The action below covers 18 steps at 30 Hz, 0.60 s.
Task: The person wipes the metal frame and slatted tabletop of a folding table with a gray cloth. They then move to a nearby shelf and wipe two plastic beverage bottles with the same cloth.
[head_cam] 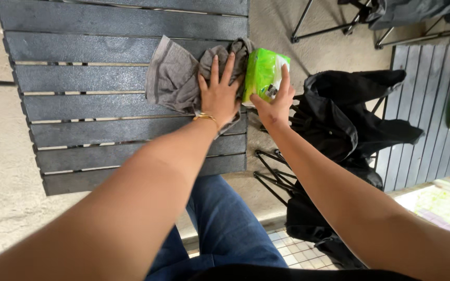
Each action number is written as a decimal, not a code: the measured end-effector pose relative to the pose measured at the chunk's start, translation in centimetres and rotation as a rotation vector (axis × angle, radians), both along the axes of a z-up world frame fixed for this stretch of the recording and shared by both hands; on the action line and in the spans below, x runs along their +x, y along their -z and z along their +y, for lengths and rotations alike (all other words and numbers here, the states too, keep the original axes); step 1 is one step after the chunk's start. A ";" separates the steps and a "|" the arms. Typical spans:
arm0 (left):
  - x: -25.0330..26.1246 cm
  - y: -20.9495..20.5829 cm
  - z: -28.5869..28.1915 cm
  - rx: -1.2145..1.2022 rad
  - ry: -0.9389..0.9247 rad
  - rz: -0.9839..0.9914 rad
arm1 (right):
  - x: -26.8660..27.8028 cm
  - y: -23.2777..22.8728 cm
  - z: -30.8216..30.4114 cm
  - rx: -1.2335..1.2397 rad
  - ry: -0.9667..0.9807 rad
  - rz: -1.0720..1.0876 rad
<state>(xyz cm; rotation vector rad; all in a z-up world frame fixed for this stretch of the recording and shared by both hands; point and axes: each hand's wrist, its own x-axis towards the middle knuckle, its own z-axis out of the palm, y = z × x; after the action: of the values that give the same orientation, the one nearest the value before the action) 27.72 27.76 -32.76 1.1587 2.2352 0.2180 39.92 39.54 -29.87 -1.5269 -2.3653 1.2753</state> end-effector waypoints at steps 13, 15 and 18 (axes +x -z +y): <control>-16.5 -0.7 -25.0 -0.201 -0.707 0.303 | -0.5 1.6 -0.7 -0.071 -0.073 -0.160; -15.7 0.0 -26.8 -0.202 -0.815 0.431 | -0.6 1.9 -0.6 -0.169 -0.044 -0.200; -12.7 2.1 -25.0 -0.212 -1.003 0.527 | -0.8 1.3 -1.1 -0.202 -0.004 -0.137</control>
<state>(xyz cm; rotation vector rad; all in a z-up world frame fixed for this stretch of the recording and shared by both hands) 15.00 2.80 -34.83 -0.1322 3.0414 0.0581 39.13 38.40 -31.18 -1.7184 -2.3824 1.4975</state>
